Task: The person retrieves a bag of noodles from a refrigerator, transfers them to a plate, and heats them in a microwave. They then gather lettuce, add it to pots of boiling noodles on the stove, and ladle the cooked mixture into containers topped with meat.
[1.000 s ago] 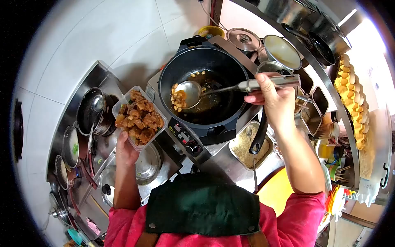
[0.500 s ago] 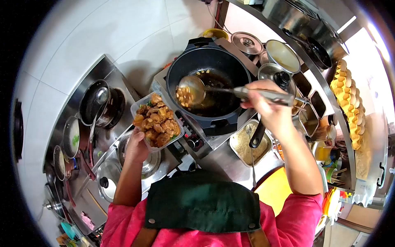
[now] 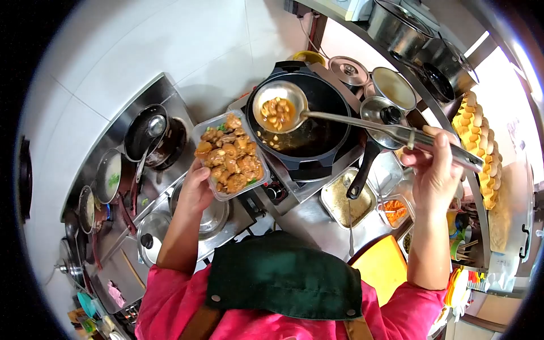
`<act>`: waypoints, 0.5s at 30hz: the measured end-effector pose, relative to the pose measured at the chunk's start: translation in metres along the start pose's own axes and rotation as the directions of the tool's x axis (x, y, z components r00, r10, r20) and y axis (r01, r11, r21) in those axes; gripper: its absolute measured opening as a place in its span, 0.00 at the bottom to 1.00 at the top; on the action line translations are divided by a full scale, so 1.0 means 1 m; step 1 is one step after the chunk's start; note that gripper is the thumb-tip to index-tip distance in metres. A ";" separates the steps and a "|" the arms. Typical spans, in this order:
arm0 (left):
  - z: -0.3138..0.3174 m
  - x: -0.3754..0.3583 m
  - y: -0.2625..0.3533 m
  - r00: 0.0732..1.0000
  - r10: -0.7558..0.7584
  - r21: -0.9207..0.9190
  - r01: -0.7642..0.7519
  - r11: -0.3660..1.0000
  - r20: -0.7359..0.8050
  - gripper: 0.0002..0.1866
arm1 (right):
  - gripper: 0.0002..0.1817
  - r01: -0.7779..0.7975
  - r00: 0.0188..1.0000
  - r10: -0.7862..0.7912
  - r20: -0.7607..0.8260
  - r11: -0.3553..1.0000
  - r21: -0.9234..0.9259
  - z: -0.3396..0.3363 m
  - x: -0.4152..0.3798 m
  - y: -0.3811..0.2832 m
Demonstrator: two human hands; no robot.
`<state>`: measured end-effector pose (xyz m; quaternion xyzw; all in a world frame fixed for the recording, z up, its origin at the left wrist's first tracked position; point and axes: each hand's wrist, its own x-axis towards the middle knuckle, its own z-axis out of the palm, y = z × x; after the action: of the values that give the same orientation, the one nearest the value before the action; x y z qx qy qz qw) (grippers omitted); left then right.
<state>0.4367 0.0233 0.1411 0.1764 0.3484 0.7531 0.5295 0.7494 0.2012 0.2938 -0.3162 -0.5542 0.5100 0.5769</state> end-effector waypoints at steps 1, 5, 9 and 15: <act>0.003 0.000 0.001 1.000 0.010 0.004 -0.010 1.000 -0.001 0.35 | 0.14 0.032 0.999 -0.032 -0.003 0.998 0.048 0.002 -0.005 -0.007; 0.027 -0.002 0.001 0.998 -0.009 -0.019 0.011 1.000 0.066 0.32 | 0.16 0.338 0.891 -0.334 0.307 0.940 0.041 -0.003 -0.033 -0.016; 0.027 -0.001 -0.003 0.985 -0.049 -0.022 0.053 0.998 0.165 0.30 | 0.18 0.955 0.270 -0.548 0.792 0.256 -0.149 -0.004 -0.052 -0.039; 0.044 -0.006 -0.003 0.978 -0.011 -0.083 0.029 0.996 0.206 0.31 | 0.16 0.938 0.224 -0.461 0.859 0.342 -0.061 -0.009 -0.068 -0.062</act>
<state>0.4690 0.0328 0.1702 0.2269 0.2608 0.7397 0.5773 0.7820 0.1214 0.3279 0.0642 -0.9335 0.0413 0.3504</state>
